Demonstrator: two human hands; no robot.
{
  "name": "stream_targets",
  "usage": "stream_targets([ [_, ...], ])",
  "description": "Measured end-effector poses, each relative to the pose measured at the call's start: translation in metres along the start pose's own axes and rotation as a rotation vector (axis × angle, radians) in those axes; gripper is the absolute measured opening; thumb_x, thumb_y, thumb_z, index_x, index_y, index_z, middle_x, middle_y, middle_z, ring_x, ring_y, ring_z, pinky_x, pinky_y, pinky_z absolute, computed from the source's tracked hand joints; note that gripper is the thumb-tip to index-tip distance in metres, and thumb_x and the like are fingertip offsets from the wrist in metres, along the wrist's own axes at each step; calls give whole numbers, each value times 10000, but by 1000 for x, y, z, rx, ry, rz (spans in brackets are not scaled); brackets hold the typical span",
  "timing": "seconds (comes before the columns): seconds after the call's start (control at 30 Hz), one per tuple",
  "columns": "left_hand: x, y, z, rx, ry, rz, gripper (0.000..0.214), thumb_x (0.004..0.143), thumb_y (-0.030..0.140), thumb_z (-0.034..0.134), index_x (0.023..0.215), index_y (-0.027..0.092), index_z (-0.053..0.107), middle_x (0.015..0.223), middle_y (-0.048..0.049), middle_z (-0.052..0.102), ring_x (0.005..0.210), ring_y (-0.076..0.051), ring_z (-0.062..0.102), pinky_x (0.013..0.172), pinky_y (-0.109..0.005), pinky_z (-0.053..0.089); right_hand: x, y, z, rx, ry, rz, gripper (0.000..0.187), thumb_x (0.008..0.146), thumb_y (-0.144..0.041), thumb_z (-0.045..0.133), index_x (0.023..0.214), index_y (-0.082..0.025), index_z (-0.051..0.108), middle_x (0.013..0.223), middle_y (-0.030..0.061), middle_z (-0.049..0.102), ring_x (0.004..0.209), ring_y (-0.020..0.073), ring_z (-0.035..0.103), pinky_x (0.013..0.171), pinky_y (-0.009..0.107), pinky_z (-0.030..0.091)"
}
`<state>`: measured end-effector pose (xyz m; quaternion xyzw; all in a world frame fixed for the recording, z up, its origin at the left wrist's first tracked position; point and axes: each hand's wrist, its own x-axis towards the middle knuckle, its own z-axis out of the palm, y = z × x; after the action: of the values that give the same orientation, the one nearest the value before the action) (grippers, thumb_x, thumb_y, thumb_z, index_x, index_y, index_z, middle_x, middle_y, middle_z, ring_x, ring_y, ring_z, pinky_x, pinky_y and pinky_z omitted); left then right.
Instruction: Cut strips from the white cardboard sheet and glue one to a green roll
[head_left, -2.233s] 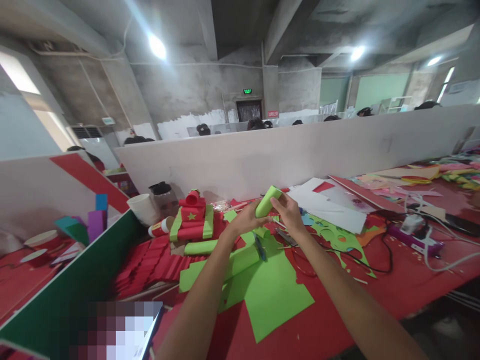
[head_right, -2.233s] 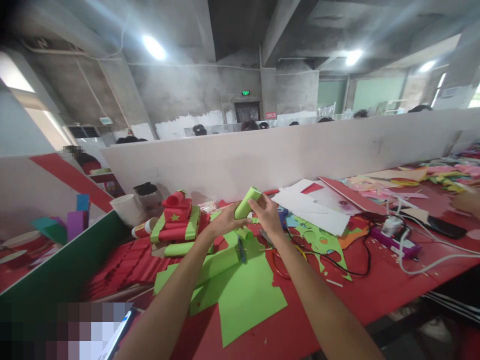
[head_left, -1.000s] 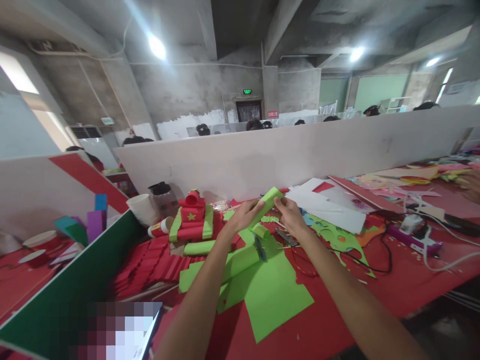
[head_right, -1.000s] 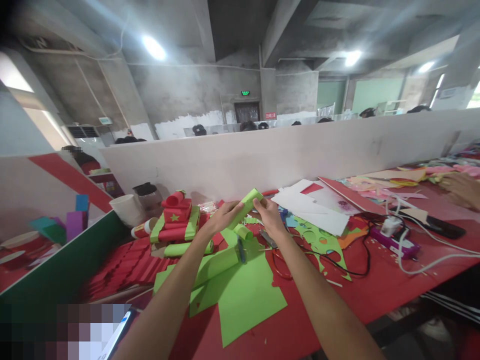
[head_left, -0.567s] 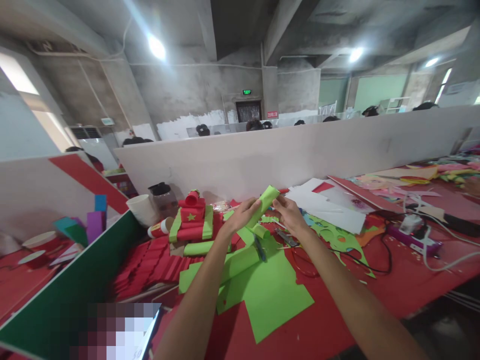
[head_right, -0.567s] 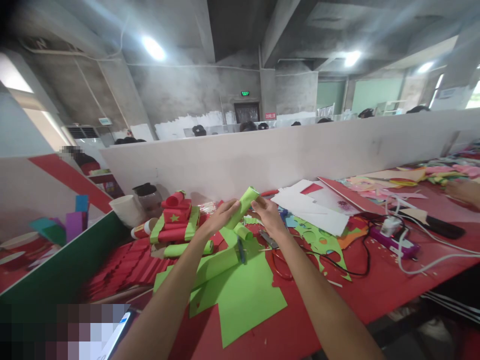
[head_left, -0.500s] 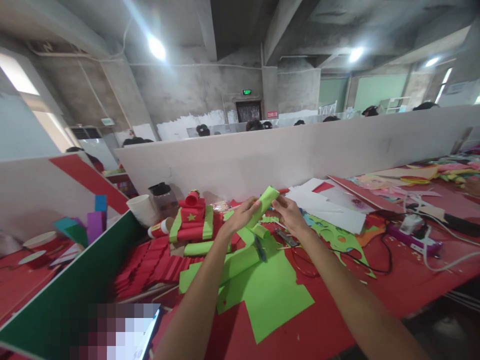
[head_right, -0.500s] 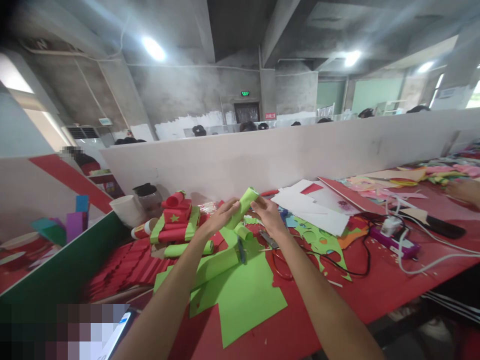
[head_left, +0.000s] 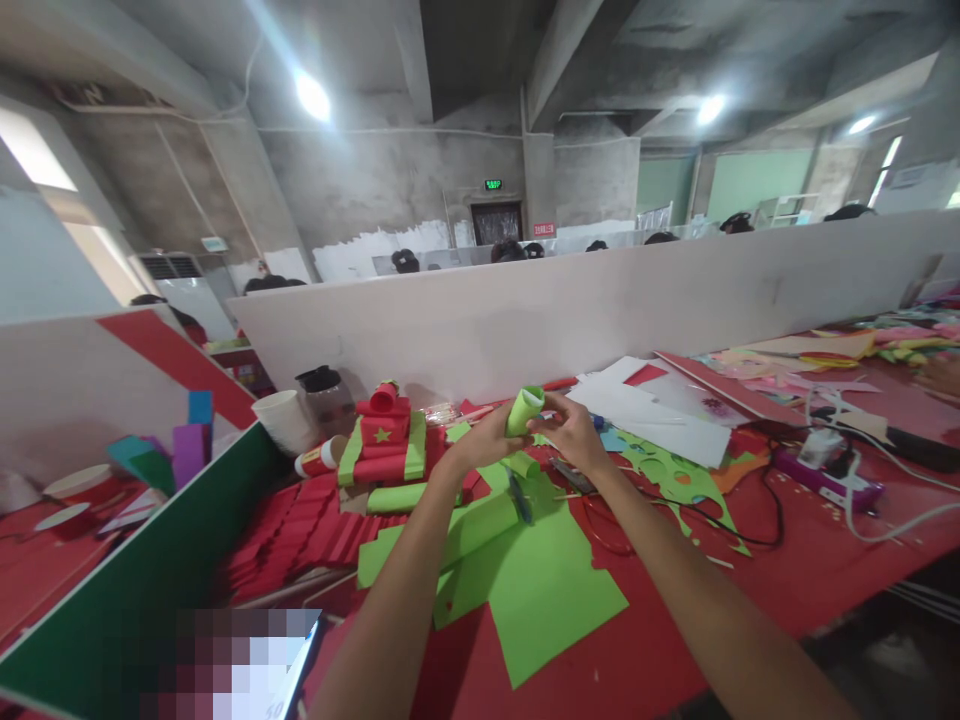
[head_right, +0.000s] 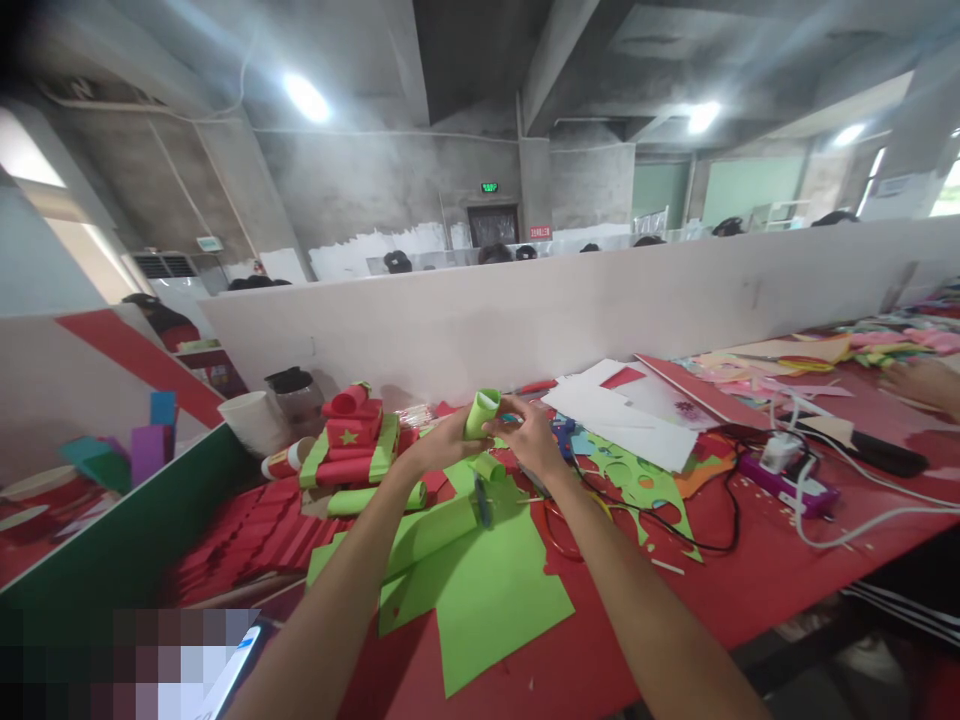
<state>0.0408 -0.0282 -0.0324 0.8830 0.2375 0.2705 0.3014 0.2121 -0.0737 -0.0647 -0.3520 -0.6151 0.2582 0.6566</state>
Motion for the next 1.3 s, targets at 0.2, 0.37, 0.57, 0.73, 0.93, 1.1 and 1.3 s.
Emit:
stream_targets([
  [0.2,-5,0,-5,30,-44,47,488,755,325,683,1199,155,573,993,-71,668,900,-229,615,833,-373,516,-8,-4,6,-45,-127,-102,567,682,-376,827,1208,-237,669,1189,77,667,1048,246,637,852,339,555],
  [0.37,-5,-5,-3,31,-67,65,468,766,372,689,1178,165,606,1002,-86,679,913,-247,624,829,-379,523,-11,-4,7,-49,-189,-87,614,689,-357,825,1262,-243,635,1177,87,677,1039,248,652,857,347,555],
  [0.57,-3,-12,-4,-13,-60,92,567,777,355,701,1292,175,547,1180,-111,639,1086,-252,594,961,-409,481,-5,5,5,3,45,6,497,649,-371,843,1093,-213,685,1054,76,714,886,234,682,783,347,562],
  [0.73,-6,-12,-10,-66,-86,-33,577,771,374,720,1288,185,546,1252,-126,621,1117,-264,608,988,-442,478,4,12,-1,167,287,120,445,643,-447,831,965,-183,672,985,84,724,922,249,675,783,351,568],
  [0.93,-12,3,-20,-238,-145,-149,617,815,381,683,1357,177,470,1130,-138,687,996,-259,675,888,-429,528,5,21,-6,354,189,327,421,688,-445,797,1004,-212,645,1002,51,718,867,214,694,698,321,594],
  [1.1,-16,3,-25,-346,-224,-252,728,796,392,707,1423,180,404,1122,-136,687,974,-262,691,901,-433,537,4,30,-5,400,299,455,409,670,-404,827,985,-227,636,951,29,715,845,193,690,675,283,590],
  [1.3,-20,-1,-24,-463,-171,-384,738,840,444,668,1459,181,362,1101,-131,695,940,-249,714,959,-437,524,3,29,-7,529,221,516,367,684,-415,824,954,-242,646,945,1,705,834,165,674,691,279,575],
])
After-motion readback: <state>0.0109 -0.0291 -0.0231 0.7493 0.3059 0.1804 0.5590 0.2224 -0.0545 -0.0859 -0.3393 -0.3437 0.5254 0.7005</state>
